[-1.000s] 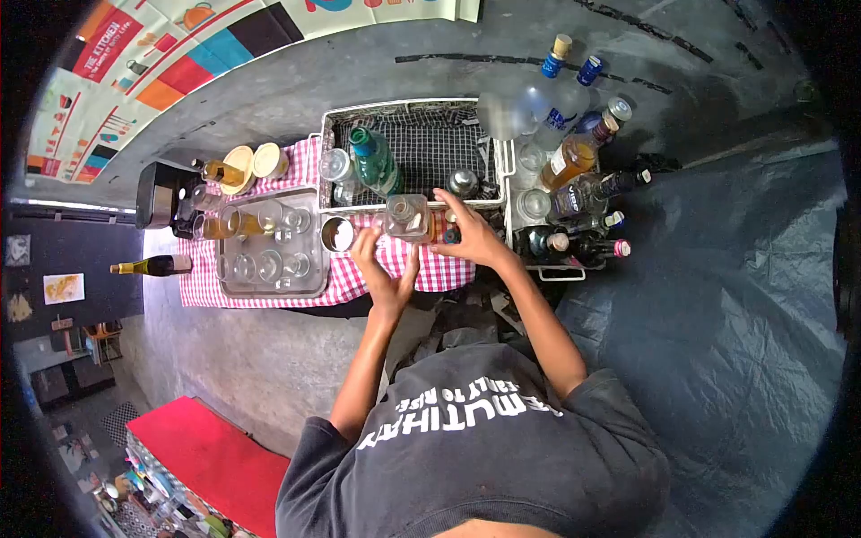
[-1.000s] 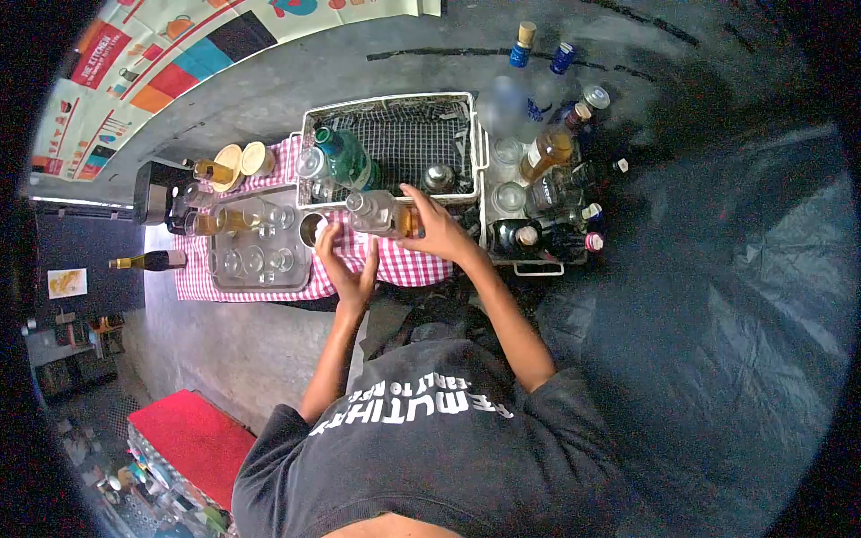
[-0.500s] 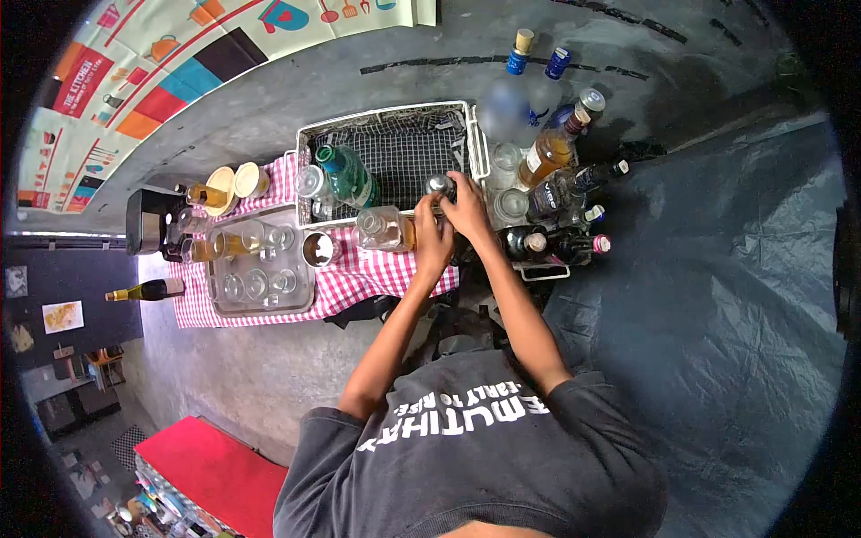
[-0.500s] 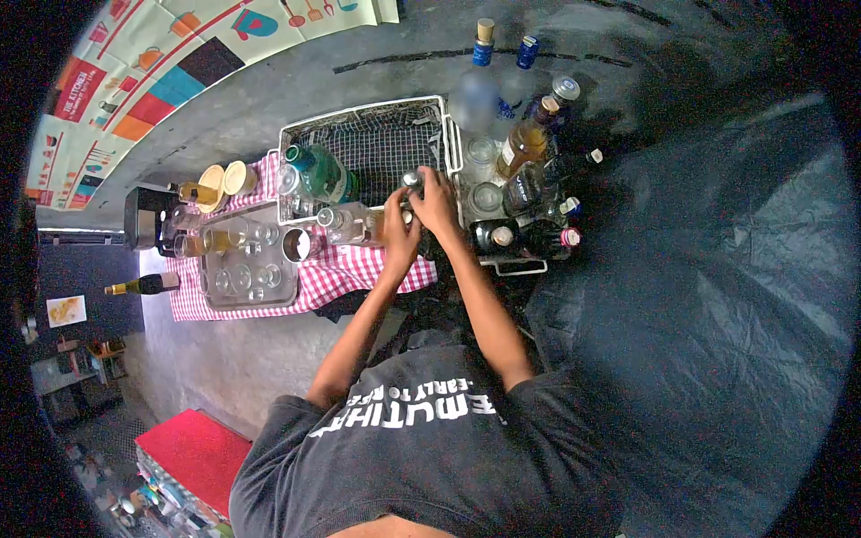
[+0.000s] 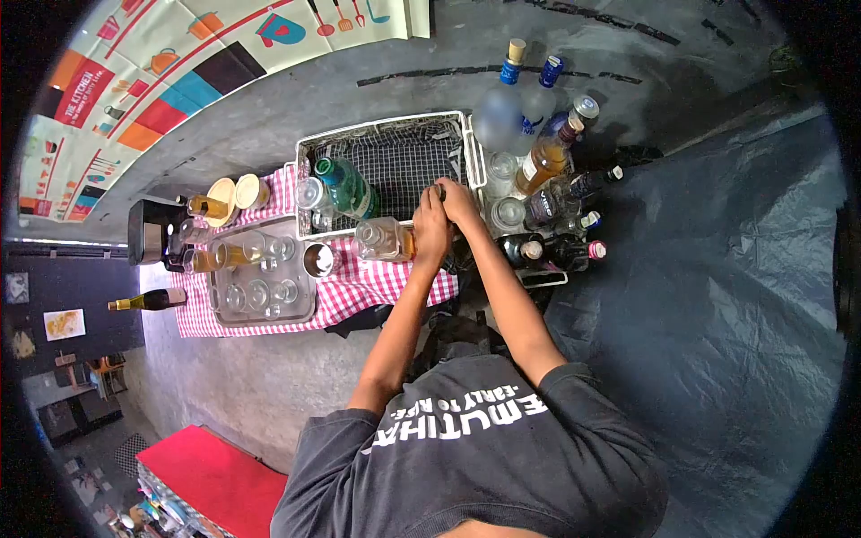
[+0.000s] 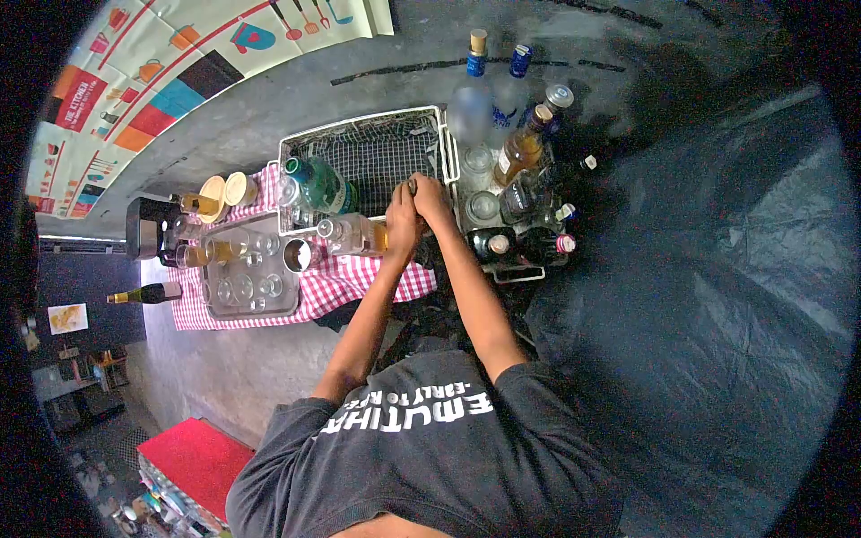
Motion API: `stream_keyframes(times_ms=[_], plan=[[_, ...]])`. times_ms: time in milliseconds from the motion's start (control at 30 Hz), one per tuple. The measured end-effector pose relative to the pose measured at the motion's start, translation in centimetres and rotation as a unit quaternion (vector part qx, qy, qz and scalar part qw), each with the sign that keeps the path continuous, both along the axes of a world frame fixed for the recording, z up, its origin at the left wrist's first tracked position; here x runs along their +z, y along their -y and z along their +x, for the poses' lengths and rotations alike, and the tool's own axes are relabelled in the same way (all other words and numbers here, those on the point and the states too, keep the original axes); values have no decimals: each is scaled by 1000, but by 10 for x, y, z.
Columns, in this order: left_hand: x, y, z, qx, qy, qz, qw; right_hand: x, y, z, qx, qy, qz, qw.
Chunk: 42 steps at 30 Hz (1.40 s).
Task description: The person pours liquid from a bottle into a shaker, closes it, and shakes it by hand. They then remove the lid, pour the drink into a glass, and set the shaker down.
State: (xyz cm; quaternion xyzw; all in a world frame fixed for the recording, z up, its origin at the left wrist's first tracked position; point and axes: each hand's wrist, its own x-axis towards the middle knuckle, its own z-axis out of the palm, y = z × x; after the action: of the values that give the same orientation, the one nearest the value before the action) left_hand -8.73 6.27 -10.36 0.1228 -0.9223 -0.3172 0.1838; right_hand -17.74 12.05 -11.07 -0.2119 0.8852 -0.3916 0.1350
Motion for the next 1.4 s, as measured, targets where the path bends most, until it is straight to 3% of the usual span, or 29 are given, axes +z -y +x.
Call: stream_keyframes(times_ms=[233, 367, 433, 467, 567, 633, 667, 767, 833, 867, 967, 1133, 1267, 1400], plan=[[5, 4, 0, -11, 48, 36, 998, -10, 0, 5, -9, -51, -88, 995], [15, -1, 2, -12, -58, 82, 995, 3, -1, 6, -6, -77, -81, 994], [27, -6, 3, 0, -144, 106, 984, 27, -5, 13, -12, -207, -128, 970], [31, -7, 2, -5, -172, 135, 976, 42, -9, 14, 3, -213, -127, 969], [62, -10, 6, -14, -185, 107, 977, 99, -21, 28, -27, -137, -142, 980], [95, -9, 12, -28, -181, 80, 980, 127, -33, 36, -30, -174, -158, 972], [111, -9, 16, -34, -179, 77, 980, 144, -40, 42, -35, -132, -182, 974], [134, -4, 30, -46, -180, 89, 979, 161, -59, 60, -50, -92, -208, 973], [149, 1, 43, -89, -167, 182, 965, 163, -71, 72, -55, -16, -231, 971], [158, 0, 53, -116, -135, 286, 942, 151, -76, 75, -38, 12, -283, 958], [166, 8, 79, -163, -141, 223, 951, 174, -80, 103, -32, 17, -313, 949], [179, 18, 122, -176, -114, 220, 953, 197, -83, 137, 32, -5, -260, 965], [169, 29, 150, -149, -115, 298, 936, 213, -67, 155, 91, -45, -232, 967], [167, 49, 169, -104, -93, 445, 884, 202, -37, 167, 168, -102, -226, 954]])
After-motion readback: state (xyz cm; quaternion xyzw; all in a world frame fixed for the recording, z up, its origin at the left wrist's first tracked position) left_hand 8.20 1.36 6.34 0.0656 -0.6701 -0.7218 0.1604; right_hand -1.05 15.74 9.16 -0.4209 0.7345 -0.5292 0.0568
